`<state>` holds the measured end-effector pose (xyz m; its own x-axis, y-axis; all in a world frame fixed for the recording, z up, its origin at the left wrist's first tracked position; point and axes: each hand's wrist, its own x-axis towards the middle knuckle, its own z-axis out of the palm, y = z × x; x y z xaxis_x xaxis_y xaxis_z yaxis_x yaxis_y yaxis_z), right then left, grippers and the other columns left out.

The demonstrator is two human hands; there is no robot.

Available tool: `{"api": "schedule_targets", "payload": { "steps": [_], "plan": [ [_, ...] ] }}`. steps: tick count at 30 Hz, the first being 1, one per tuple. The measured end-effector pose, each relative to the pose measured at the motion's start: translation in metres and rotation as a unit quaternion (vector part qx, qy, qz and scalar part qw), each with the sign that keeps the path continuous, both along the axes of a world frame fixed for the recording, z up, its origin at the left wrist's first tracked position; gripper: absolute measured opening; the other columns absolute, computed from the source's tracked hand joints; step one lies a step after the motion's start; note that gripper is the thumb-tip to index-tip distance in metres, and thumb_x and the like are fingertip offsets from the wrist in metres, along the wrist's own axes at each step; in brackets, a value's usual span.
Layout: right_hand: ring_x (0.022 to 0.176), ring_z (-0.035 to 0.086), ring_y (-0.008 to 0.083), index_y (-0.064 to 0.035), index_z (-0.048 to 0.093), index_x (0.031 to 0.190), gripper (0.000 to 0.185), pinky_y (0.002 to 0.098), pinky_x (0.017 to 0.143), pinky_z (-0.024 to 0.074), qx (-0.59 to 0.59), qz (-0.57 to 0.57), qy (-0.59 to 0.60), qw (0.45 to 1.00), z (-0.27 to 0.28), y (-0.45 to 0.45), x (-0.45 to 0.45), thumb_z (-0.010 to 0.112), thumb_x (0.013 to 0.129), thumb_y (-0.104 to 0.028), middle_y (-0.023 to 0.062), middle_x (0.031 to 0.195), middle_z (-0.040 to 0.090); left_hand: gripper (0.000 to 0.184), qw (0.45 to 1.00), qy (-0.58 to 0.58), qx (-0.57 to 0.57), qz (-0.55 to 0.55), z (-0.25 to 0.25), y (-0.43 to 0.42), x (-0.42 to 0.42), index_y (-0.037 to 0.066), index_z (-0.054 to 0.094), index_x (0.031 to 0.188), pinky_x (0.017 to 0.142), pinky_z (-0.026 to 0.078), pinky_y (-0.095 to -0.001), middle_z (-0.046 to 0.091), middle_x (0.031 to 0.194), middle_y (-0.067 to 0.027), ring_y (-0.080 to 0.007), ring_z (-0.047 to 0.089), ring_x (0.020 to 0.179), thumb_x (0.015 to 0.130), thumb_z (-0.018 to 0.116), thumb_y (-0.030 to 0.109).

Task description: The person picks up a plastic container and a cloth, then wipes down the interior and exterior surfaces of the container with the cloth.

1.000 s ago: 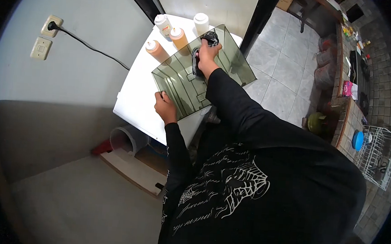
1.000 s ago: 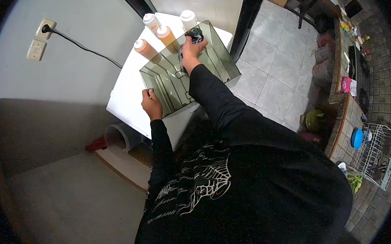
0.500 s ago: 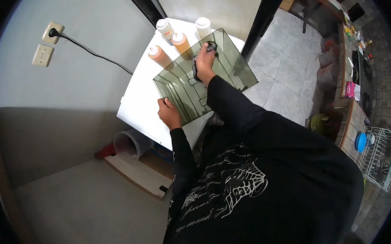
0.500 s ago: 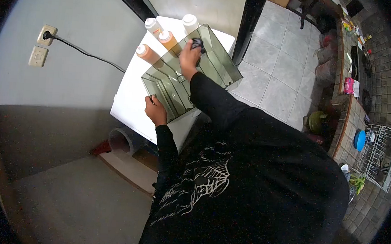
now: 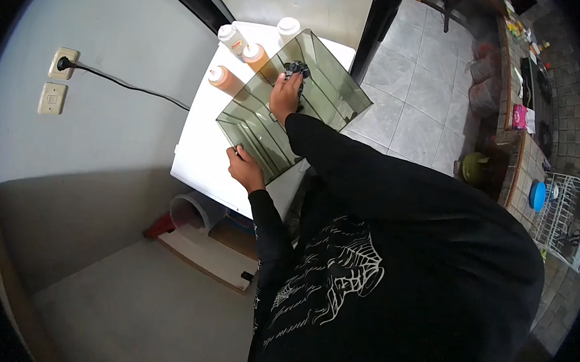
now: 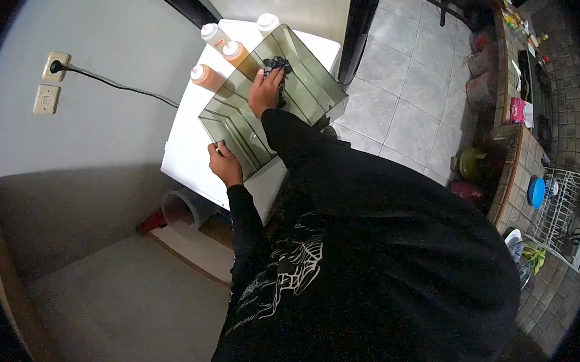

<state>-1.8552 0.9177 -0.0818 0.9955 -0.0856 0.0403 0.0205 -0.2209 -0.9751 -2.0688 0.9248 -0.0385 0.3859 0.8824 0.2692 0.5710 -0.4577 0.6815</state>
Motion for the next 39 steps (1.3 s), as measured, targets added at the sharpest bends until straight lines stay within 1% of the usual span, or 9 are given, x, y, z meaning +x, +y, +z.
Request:
{"api": "schedule_targets", "payload": {
  "steps": [8,13,17,20,26,28,31,37,39],
  "plan": [
    [0.144,0.043,0.0543,0.0208,0.021,0.157,0.095,0.0505,0.119,0.0405,-0.129,0.092,0.024,0.987,-0.022,-0.021,0.000,0.052,0.107,-0.054,0.0453,0.158,0.032,0.024,1.000,0.010,-0.005,0.005,0.010,-0.004,-0.001,0.004,0.057,0.100,0.063,0.047,-0.0546,0.066,0.075,-0.0239,-0.0484,0.066,0.072,0.109,0.055,0.026],
    [0.130,0.060,0.0497,0.0188,0.024,0.157,0.115,0.0513,0.110,0.0480,-0.172,0.137,0.107,0.970,-0.002,-0.039,0.008,0.058,0.096,-0.072,0.0413,0.145,0.053,0.026,0.999,0.010,-0.031,0.016,0.008,-0.003,-0.001,0.003,0.062,0.101,0.066,0.051,-0.0518,0.070,0.082,-0.0227,-0.0438,0.070,0.074,0.108,0.055,0.027],
    [0.132,0.060,0.0474,0.0181,0.022,0.158,0.117,0.0488,0.112,0.0481,-0.195,0.171,0.136,0.956,-0.015,-0.040,0.019,0.061,0.093,-0.070,0.0391,0.149,0.051,0.025,1.000,-0.002,-0.010,0.022,0.006,-0.007,-0.001,0.004,0.059,0.100,0.063,0.049,-0.0525,0.067,0.077,-0.0225,-0.0446,0.068,0.071,0.109,0.055,0.027],
    [0.133,0.061,0.0440,0.0160,0.027,0.156,0.112,0.0455,0.112,0.0495,-0.318,0.221,0.076,0.919,-0.026,-0.042,0.028,0.068,0.089,-0.064,0.0334,0.152,0.052,0.024,1.000,-0.013,-0.015,0.024,0.008,-0.010,0.001,0.004,0.056,0.099,0.061,0.046,-0.0541,0.064,0.074,-0.0236,-0.0471,0.065,0.070,0.109,0.055,0.026],
    [0.139,0.060,0.0331,0.0053,0.019,0.166,0.114,0.0414,0.112,0.0513,-0.448,0.341,0.165,0.810,-0.012,-0.055,0.047,0.075,0.085,-0.051,0.0189,0.171,0.036,0.025,0.999,-0.019,-0.013,0.034,0.003,-0.013,-0.002,0.004,0.058,0.100,0.064,0.048,-0.0556,0.067,0.078,-0.0238,-0.0480,0.067,0.073,0.109,0.055,0.027],
    [0.129,0.068,0.0319,0.0051,0.032,0.160,0.105,0.0426,0.104,0.0567,-0.517,0.365,0.125,0.764,-0.011,-0.056,0.050,0.076,0.086,-0.054,0.0164,0.147,0.064,0.025,0.999,-0.028,-0.012,0.043,0.004,-0.016,-0.003,0.004,0.058,0.100,0.064,0.048,-0.0563,0.067,0.079,-0.0239,-0.0485,0.067,0.074,0.108,0.055,0.028],
    [0.124,0.071,0.0287,-0.0010,0.048,0.152,0.096,0.0430,0.098,0.0594,-0.598,0.412,0.041,0.686,-0.005,-0.065,0.057,0.079,0.084,-0.062,0.0095,0.137,0.072,0.025,0.998,-0.014,-0.015,0.066,-0.003,-0.018,-0.005,0.005,0.058,0.101,0.065,0.049,-0.0573,0.069,0.080,-0.0242,-0.0497,0.067,0.076,0.108,0.055,0.028],
    [0.118,0.072,0.0276,-0.0068,0.066,0.141,0.097,0.0413,0.096,0.0591,-0.641,0.529,-0.066,0.552,0.003,-0.095,0.102,0.085,0.073,-0.073,0.0099,0.133,0.073,0.024,0.998,-0.005,-0.032,0.054,0.000,-0.011,-0.011,0.006,0.058,0.102,0.067,0.049,-0.0592,0.069,0.082,-0.0246,-0.0506,0.067,0.078,0.108,0.053,0.029],
    [0.117,0.072,0.0309,-0.0069,0.068,0.138,0.094,0.0419,0.097,0.0581,-0.632,0.578,-0.084,0.510,-0.058,-0.104,0.134,0.084,0.073,-0.073,0.0122,0.129,0.074,0.025,0.998,0.033,-0.024,0.053,0.004,-0.011,-0.011,0.007,0.057,0.104,0.068,0.049,-0.0607,0.069,0.082,-0.0250,-0.0507,0.068,0.080,0.109,0.051,0.031]
  ]
}}
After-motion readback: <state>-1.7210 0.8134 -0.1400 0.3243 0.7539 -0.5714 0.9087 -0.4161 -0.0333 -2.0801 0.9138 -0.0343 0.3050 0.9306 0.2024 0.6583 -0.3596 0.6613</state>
